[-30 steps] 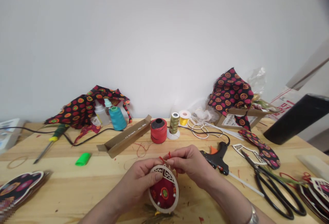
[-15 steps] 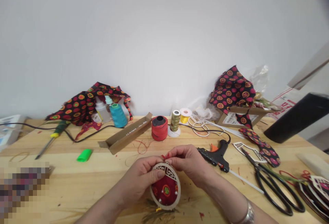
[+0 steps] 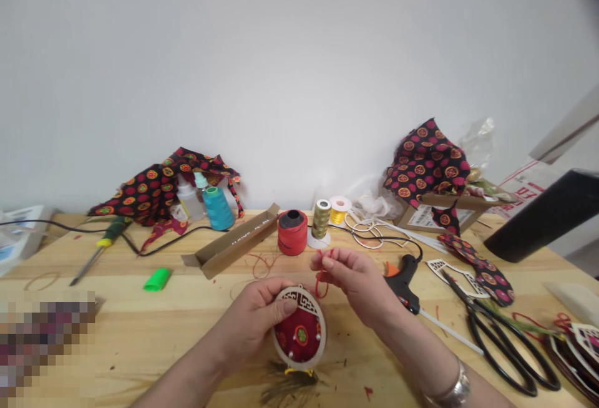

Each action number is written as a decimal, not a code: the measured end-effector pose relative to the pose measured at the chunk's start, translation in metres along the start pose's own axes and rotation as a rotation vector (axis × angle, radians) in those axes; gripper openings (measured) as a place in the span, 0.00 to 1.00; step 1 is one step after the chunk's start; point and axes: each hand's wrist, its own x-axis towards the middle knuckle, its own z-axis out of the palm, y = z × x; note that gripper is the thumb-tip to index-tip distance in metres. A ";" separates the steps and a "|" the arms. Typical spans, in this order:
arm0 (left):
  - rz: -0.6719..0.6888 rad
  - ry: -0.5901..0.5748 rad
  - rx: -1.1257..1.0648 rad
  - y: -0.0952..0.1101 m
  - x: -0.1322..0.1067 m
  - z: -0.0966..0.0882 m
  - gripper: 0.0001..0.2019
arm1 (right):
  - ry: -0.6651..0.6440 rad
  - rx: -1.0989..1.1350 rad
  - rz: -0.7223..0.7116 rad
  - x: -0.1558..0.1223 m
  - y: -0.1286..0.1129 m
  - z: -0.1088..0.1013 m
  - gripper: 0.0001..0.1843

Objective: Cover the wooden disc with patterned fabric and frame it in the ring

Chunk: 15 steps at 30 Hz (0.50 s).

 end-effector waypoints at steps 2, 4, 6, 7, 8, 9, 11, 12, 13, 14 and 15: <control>-0.001 0.027 -0.068 0.002 0.001 -0.001 0.12 | 0.027 -0.077 -0.012 0.003 0.003 -0.003 0.13; 0.005 0.042 -0.125 0.003 0.002 -0.002 0.11 | 0.053 -0.184 -0.033 0.003 0.006 -0.002 0.07; 0.012 0.041 -0.160 0.003 0.002 -0.002 0.11 | 0.069 -0.290 -0.074 0.001 0.009 0.001 0.05; 0.012 0.036 -0.178 0.003 0.001 -0.003 0.10 | 0.063 -0.332 -0.097 -0.001 0.010 0.003 0.07; 0.011 0.031 -0.196 0.003 0.001 -0.002 0.10 | 0.046 -0.364 -0.118 -0.002 0.010 0.005 0.10; 0.008 0.025 -0.214 0.003 0.001 -0.002 0.10 | 0.021 -0.387 -0.146 -0.004 0.010 0.006 0.12; -0.002 0.006 -0.244 0.003 0.000 -0.001 0.10 | -0.033 -0.406 -0.226 -0.006 0.007 0.006 0.18; -0.008 -0.006 -0.257 0.004 0.000 -0.001 0.11 | -0.058 -0.400 -0.266 -0.007 0.005 0.005 0.20; -0.016 -0.021 -0.267 0.004 -0.001 0.000 0.11 | -0.085 -0.382 -0.300 -0.008 0.003 0.004 0.20; -0.026 -0.040 -0.275 0.004 -0.001 0.000 0.12 | -0.118 -0.349 -0.321 -0.008 0.001 0.003 0.19; -0.039 -0.063 -0.281 0.004 -0.002 0.000 0.12 | -0.160 -0.300 -0.322 -0.009 -0.001 0.001 0.17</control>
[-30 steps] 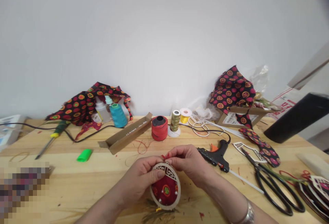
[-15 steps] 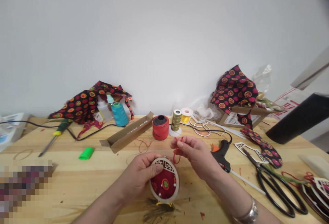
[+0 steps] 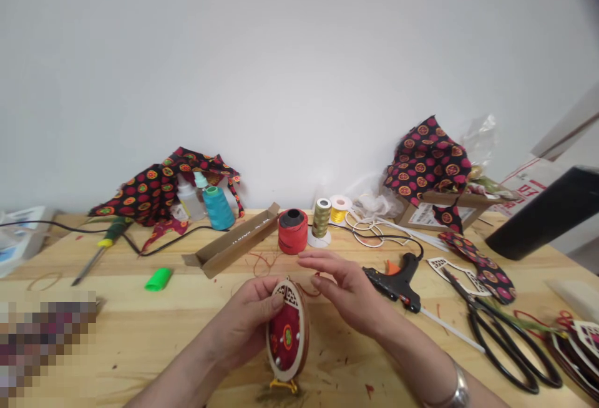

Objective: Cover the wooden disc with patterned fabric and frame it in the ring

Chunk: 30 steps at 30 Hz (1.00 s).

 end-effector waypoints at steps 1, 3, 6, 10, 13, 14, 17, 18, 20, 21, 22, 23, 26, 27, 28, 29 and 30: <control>-0.017 -0.021 -0.004 0.000 -0.001 0.000 0.13 | -0.039 0.070 0.007 0.000 -0.001 -0.002 0.16; -0.053 -0.062 -0.009 -0.002 -0.003 0.000 0.14 | -0.117 0.204 0.023 -0.001 -0.004 -0.004 0.20; -0.105 -0.114 -0.015 -0.006 -0.006 0.000 0.14 | -0.196 0.300 -0.023 -0.002 -0.008 -0.002 0.27; -0.144 -0.170 -0.031 -0.012 -0.007 0.002 0.15 | -0.264 0.315 -0.108 -0.005 -0.014 0.005 0.23; -0.162 -0.190 -0.042 -0.015 -0.007 0.002 0.13 | -0.293 0.356 -0.104 -0.007 -0.016 0.009 0.19; -0.171 -0.196 -0.045 -0.016 -0.007 0.001 0.12 | -0.295 0.369 -0.100 -0.007 -0.016 0.010 0.18; -0.208 -0.217 -0.055 -0.018 -0.008 0.000 0.10 | -0.292 0.396 -0.082 -0.008 -0.014 0.011 0.17; -0.221 -0.224 -0.059 -0.019 -0.008 0.000 0.10 | -0.290 0.404 -0.077 -0.008 -0.014 0.012 0.16; -0.244 -0.235 -0.066 -0.021 -0.009 0.000 0.10 | -0.283 0.425 -0.066 -0.009 -0.013 0.014 0.15; -0.251 -0.238 -0.069 -0.022 -0.009 0.000 0.10 | -0.278 0.434 -0.060 -0.010 -0.014 0.015 0.15; -0.255 -0.239 -0.073 -0.023 -0.009 -0.001 0.11 | -0.273 0.442 -0.053 -0.011 -0.014 0.016 0.15; -0.259 -0.240 -0.076 -0.024 -0.009 -0.001 0.11 | -0.267 0.449 -0.047 -0.011 -0.014 0.017 0.15; -0.257 -0.227 -0.080 -0.024 -0.009 0.001 0.11 | -0.251 0.471 -0.031 -0.012 -0.013 0.019 0.13; -0.255 -0.221 -0.077 -0.024 -0.009 0.002 0.11 | -0.249 0.477 -0.028 -0.012 -0.013 0.019 0.13; -0.255 -0.219 -0.073 -0.023 -0.009 0.003 0.11 | -0.247 0.481 -0.026 -0.012 -0.012 0.019 0.13; -0.256 -0.218 -0.068 -0.022 -0.009 0.005 0.11 | -0.245 0.484 -0.023 -0.011 -0.011 0.019 0.13; -0.260 -0.222 -0.060 -0.021 -0.009 0.006 0.11 | -0.244 0.486 -0.022 -0.011 -0.010 0.019 0.12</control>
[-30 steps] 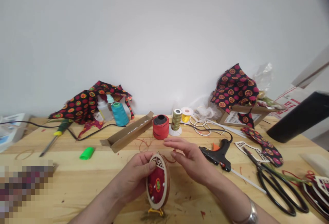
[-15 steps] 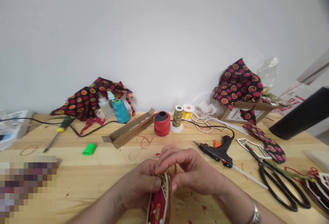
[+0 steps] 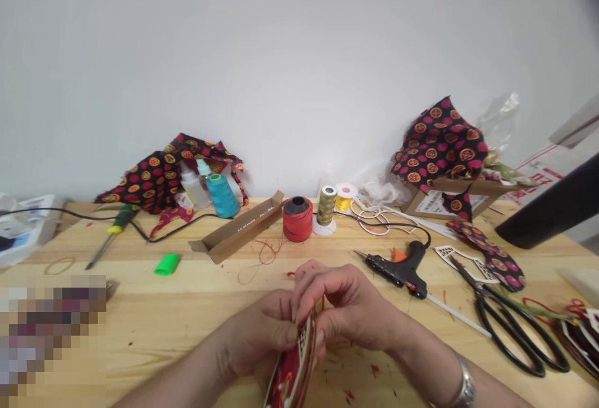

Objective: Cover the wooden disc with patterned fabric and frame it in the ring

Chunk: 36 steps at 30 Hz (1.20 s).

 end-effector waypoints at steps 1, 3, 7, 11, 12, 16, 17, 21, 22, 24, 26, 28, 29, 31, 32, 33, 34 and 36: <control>-0.008 -0.006 0.009 0.001 0.000 0.001 0.12 | 0.003 -0.002 -0.002 0.000 0.000 0.000 0.11; -0.030 -0.020 0.033 0.001 0.001 0.002 0.12 | 0.018 -0.012 -0.012 0.001 0.001 -0.001 0.10; -0.053 -0.050 0.082 -0.002 0.003 0.001 0.14 | 0.060 -0.057 -0.012 0.001 -0.002 0.001 0.13; -0.016 -0.006 0.113 0.002 0.004 0.006 0.13 | 0.119 -0.089 0.064 0.001 -0.007 -0.001 0.15; -0.005 0.017 0.120 0.004 0.004 0.007 0.13 | 0.130 -0.094 0.068 0.001 -0.008 -0.002 0.15; 0.155 0.160 0.129 0.017 0.004 0.004 0.16 | 0.171 -0.225 0.065 0.002 -0.014 -0.014 0.14; 0.200 0.185 0.139 0.019 0.004 0.001 0.18 | 0.185 -0.289 0.071 0.002 -0.016 -0.018 0.13; 0.345 0.251 0.401 0.025 -0.002 -0.008 0.22 | 0.218 -0.556 0.109 0.002 -0.023 -0.027 0.06; 0.348 0.233 0.510 0.025 -0.003 -0.007 0.23 | 0.221 -0.622 0.122 0.002 -0.024 -0.027 0.06; 0.313 0.227 0.694 0.024 -0.003 -0.003 0.27 | 0.221 -0.740 0.149 0.001 -0.026 -0.026 0.06; 0.276 0.270 0.854 0.024 -0.002 0.004 0.26 | 0.208 -0.824 0.178 0.001 -0.027 -0.024 0.06; 0.263 0.328 1.007 0.023 -0.001 0.009 0.24 | 0.185 -0.873 0.201 0.000 -0.028 -0.021 0.06; 0.259 0.345 1.074 0.023 0.000 0.011 0.23 | 0.175 -0.890 0.209 0.000 -0.028 -0.020 0.06; 0.241 0.358 1.166 0.022 0.000 0.012 0.20 | 0.163 -0.911 0.218 0.000 -0.028 -0.017 0.05; 0.230 0.360 1.191 0.021 0.000 0.011 0.18 | 0.161 -0.918 0.218 0.000 -0.029 -0.016 0.05; 0.221 0.363 1.207 0.020 -0.001 0.010 0.16 | 0.162 -0.925 0.218 0.000 -0.029 -0.015 0.05; 0.212 0.369 1.217 0.020 -0.001 0.009 0.15 | 0.162 -0.932 0.218 0.000 -0.029 -0.015 0.05; 0.209 0.389 1.222 0.018 -0.001 0.008 0.12 | 0.167 -0.940 0.215 0.000 -0.029 -0.013 0.05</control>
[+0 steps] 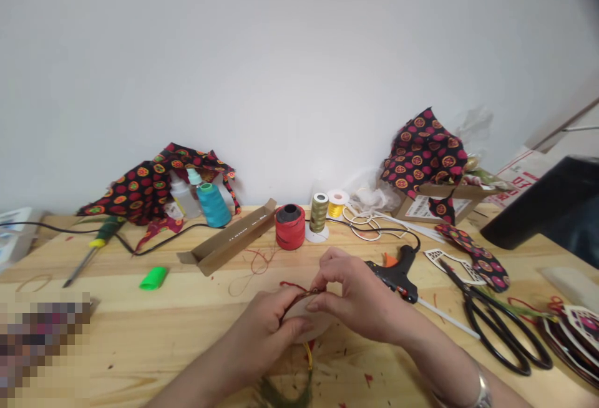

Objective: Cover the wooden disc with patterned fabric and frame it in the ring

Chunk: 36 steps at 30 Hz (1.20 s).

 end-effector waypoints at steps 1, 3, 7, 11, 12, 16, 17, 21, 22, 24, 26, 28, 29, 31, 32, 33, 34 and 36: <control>-0.003 0.011 -0.001 0.000 0.000 0.000 0.12 | 0.008 0.003 0.000 0.000 0.000 0.001 0.05; -0.009 0.034 -0.010 0.001 0.000 0.001 0.10 | 0.029 0.028 0.002 0.000 0.002 0.002 0.05; -0.016 0.127 -0.084 0.005 0.002 -0.003 0.11 | 0.101 0.159 -0.027 0.003 0.012 0.000 0.13; -0.030 0.254 -0.134 0.005 0.003 -0.009 0.14 | 0.135 0.268 -0.010 0.007 0.016 -0.004 0.18; -0.035 0.269 -0.153 0.004 0.003 -0.010 0.14 | 0.123 0.282 0.003 0.008 0.016 -0.004 0.15; -0.028 0.306 -0.230 0.003 0.002 -0.012 0.14 | 0.089 0.382 0.087 0.012 0.013 0.002 0.06; -0.028 0.307 -0.247 0.004 0.002 -0.012 0.15 | 0.095 0.400 0.115 0.013 0.012 0.005 0.07; -0.027 0.310 -0.263 0.004 0.002 -0.011 0.16 | 0.145 0.351 0.157 0.015 0.009 0.008 0.06; -0.027 0.315 -0.257 0.003 0.002 -0.011 0.16 | 0.159 0.330 0.155 0.015 0.008 0.009 0.06; -0.031 0.322 -0.242 0.002 0.001 -0.011 0.15 | 0.178 0.312 0.154 0.015 0.007 0.009 0.06; -0.036 0.329 -0.218 0.001 0.001 -0.011 0.14 | 0.196 0.295 0.156 0.014 0.007 0.010 0.07; -0.031 0.332 -0.193 -0.001 0.001 -0.011 0.13 | 0.212 0.280 0.159 0.013 0.008 0.011 0.07; -0.023 0.327 -0.183 -0.001 0.001 -0.011 0.13 | 0.217 0.274 0.158 0.012 0.008 0.012 0.07; -0.005 0.310 -0.175 -0.001 0.001 -0.009 0.13 | 0.222 0.268 0.150 0.009 0.009 0.012 0.07; 0.002 0.300 -0.173 -0.001 0.001 -0.008 0.13 | 0.222 0.269 0.145 0.008 0.010 0.012 0.07; 0.008 0.293 -0.170 0.000 0.001 -0.007 0.13 | 0.221 0.270 0.141 0.007 0.010 0.012 0.07; 0.011 0.291 -0.166 0.000 0.001 -0.007 0.13 | 0.220 0.272 0.141 0.006 0.011 0.012 0.08; 0.006 0.295 -0.153 0.001 0.001 -0.005 0.12 | 0.214 0.282 0.150 0.004 0.012 0.012 0.08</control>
